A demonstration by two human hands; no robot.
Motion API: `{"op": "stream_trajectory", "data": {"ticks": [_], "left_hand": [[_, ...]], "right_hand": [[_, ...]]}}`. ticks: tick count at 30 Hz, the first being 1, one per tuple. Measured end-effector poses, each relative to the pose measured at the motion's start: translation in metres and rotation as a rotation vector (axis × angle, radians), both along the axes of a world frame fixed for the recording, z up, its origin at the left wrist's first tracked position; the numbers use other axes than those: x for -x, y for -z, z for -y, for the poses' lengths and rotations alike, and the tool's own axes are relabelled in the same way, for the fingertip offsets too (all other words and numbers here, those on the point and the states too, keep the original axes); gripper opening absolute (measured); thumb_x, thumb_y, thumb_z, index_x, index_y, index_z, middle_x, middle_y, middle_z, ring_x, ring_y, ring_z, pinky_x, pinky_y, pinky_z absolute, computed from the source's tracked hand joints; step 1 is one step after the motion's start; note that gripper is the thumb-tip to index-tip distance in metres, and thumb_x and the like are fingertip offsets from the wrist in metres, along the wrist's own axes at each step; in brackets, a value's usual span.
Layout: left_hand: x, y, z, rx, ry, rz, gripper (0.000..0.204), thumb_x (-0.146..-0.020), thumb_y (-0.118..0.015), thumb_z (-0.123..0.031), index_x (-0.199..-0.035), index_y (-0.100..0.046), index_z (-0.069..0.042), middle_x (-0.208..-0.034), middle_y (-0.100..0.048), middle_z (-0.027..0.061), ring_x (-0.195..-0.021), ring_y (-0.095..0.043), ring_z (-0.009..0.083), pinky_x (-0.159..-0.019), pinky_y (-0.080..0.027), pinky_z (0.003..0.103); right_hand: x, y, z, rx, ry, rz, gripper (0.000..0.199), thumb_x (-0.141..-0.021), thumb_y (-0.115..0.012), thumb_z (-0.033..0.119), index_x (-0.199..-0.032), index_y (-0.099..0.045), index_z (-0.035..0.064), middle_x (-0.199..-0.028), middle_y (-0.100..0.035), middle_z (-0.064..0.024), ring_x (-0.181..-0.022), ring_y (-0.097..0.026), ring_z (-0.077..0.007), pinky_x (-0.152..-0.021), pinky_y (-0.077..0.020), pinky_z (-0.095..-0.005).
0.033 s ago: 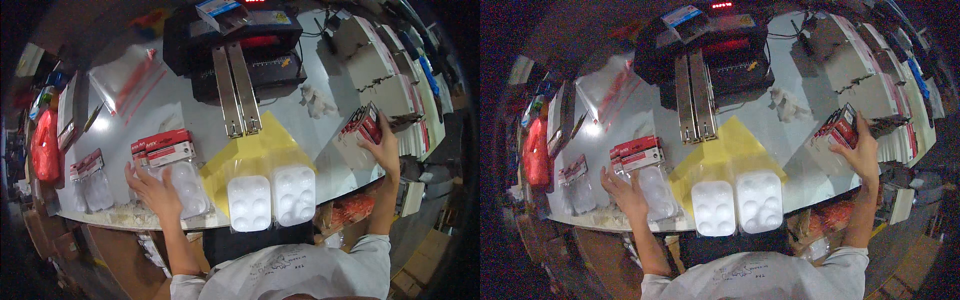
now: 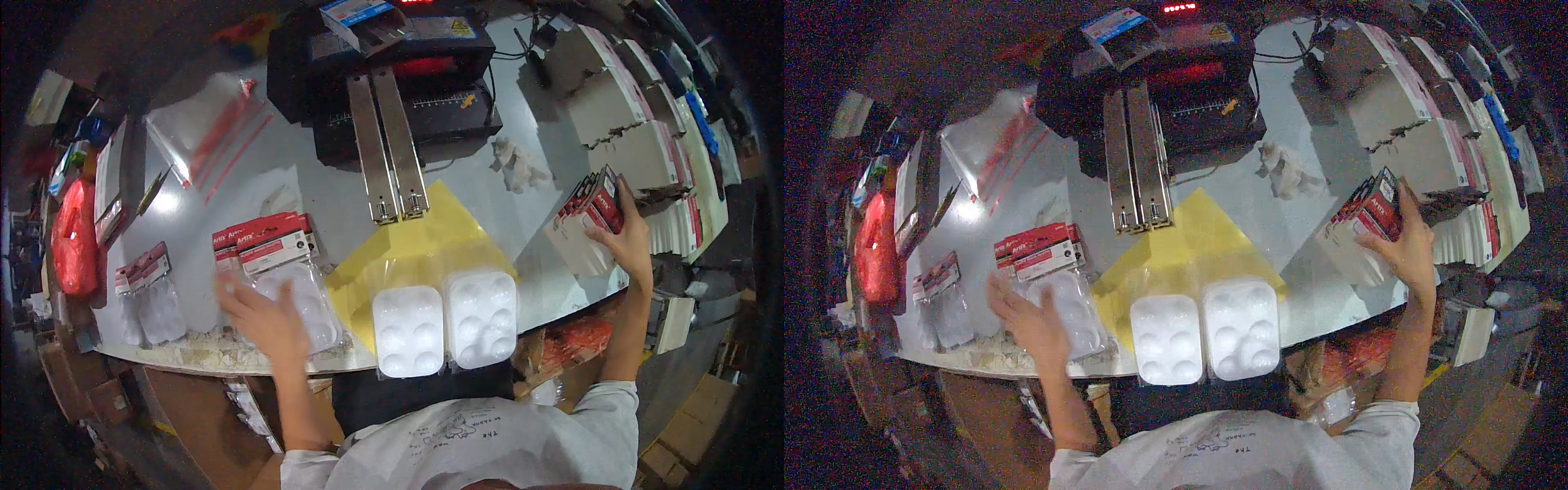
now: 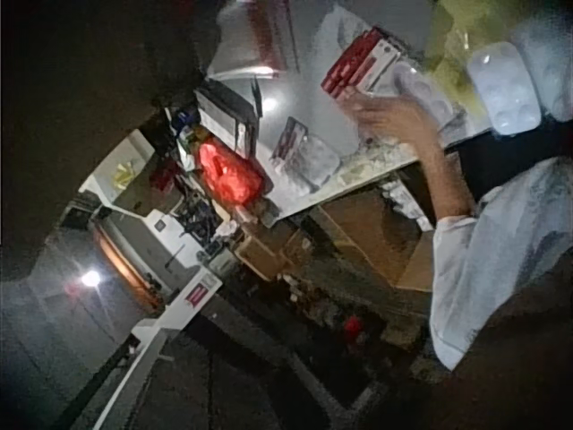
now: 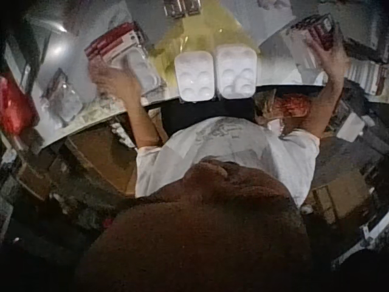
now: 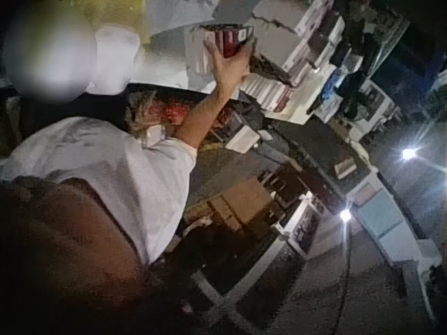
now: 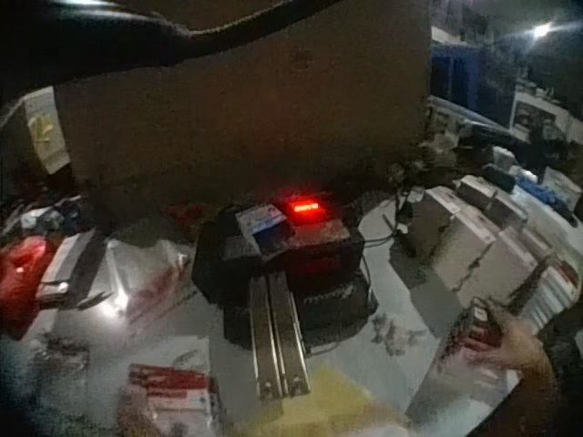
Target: The person repeatedly picks white plastic mixing palettes from a cardboard box and places them into clear plastic bags with red Artix headers. They then place the sealed packages onto a table next to a heat-sealing machine.
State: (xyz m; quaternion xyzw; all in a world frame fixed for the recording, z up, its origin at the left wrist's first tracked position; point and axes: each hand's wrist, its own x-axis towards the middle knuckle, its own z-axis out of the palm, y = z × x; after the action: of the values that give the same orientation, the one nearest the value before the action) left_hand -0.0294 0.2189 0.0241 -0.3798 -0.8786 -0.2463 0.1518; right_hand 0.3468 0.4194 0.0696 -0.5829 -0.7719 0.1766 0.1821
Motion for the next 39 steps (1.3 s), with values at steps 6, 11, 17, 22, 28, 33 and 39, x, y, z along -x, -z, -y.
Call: {"op": "stream_trajectory", "data": {"ticks": [6, 11, 17, 22, 28, 33, 39], "left_hand": [[-0.065, 0.026, 0.002, 0.015, 0.415, 0.506, 0.017, -0.078, -0.065, -0.010, -0.087, -0.053, -0.002, -0.100, -0.049, 0.0182, -0.100, -0.047, 0.0348, -0.086, -0.037, 0.042], [-0.073, -0.005, 0.006, -0.431, 0.395, 1.555, 0.012, -0.088, -0.056, -0.007, -0.079, -0.050, -0.003, -0.095, -0.065, 0.0112, -0.081, -0.057, 0.0150, -0.073, -0.044, 0.027], [-0.078, -0.028, 0.007, -0.201, 0.538, 1.492, 0.018, -0.092, -0.053, -0.012, -0.095, -0.059, 0.004, -0.088, -0.069, 0.0089, -0.081, -0.060, 0.0079, -0.074, -0.047, 0.021], [-0.074, -0.026, 0.007, -0.078, 0.506, 1.256, 0.014, -0.090, -0.057, -0.013, -0.089, -0.060, 0.001, -0.069, -0.066, 0.0077, -0.061, -0.055, 0.0055, -0.056, -0.044, 0.022], [-0.076, -0.021, 0.007, -0.089, 0.526, 1.198, 0.016, -0.089, -0.058, -0.015, -0.083, -0.060, 0.000, -0.059, -0.058, 0.0051, -0.052, -0.047, 0.0060, -0.049, -0.039, 0.024], [-0.074, -0.016, 0.007, -0.230, 0.492, 1.080, 0.019, -0.091, -0.056, -0.015, -0.082, -0.061, 0.001, -0.059, -0.054, 0.0026, -0.054, -0.042, 0.0048, -0.050, -0.036, 0.022], [-0.075, -0.006, 0.004, -0.425, 0.336, 1.206, 0.024, -0.094, -0.051, -0.016, -0.082, -0.060, 0.002, -0.072, -0.056, -0.0016, -0.067, -0.042, 0.0043, -0.059, -0.034, 0.019]], "right_hand": [[-0.031, 0.027, -0.015, 0.042, 0.104, -0.254, 0.065, -0.069, -0.076, 0.017, -0.125, -0.048, -0.0030, -0.106, -0.063, -0.0137, -0.095, -0.060, -0.0159, -0.084, -0.0467, -0.0283], [0.036, -0.016, 0.026, -0.054, 0.079, -0.143, 0.048, -0.068, -0.077, 0.022, -0.107, -0.060, 0.0003, -0.090, -0.068, -0.0088, -0.081, -0.066, -0.0161, -0.074, -0.0498, -0.0285], [0.142, -0.013, 0.066, 0.237, -0.567, -0.288, 0.044, -0.069, -0.075, 0.039, -0.090, -0.060, 0.0037, -0.070, -0.062, -0.0151, -0.062, -0.063, -0.0288, -0.055, -0.0482, -0.0317], [0.169, -0.008, 0.062, 0.083, -0.739, -0.187, 0.043, -0.070, -0.072, 0.044, -0.076, -0.054, 0.0051, -0.060, -0.058, -0.0121, -0.053, -0.059, -0.0287, -0.046, -0.0450, -0.0332], [0.162, -0.007, 0.061, 0.072, -0.803, -0.079, 0.045, -0.073, -0.067, 0.049, -0.077, -0.052, 0.0065, -0.064, -0.060, -0.0102, -0.058, -0.061, -0.0291, -0.048, -0.0464, -0.0363], [0.153, -0.011, 0.052, 0.265, -0.649, -0.152, 0.042, -0.077, -0.065, 0.046, -0.078, -0.061, 0.0037, -0.065, -0.061, -0.0107, -0.060, -0.062, -0.0247, -0.051, -0.0471, -0.0318], [0.134, 0.003, 0.062, 1.096, -0.376, -0.502, 0.024, -0.084, -0.065, 0.023, -0.083, -0.069, -0.0013, -0.070, -0.066, -0.0060, -0.054, -0.059, -0.0087, -0.055, -0.0466, -0.0239]]}}
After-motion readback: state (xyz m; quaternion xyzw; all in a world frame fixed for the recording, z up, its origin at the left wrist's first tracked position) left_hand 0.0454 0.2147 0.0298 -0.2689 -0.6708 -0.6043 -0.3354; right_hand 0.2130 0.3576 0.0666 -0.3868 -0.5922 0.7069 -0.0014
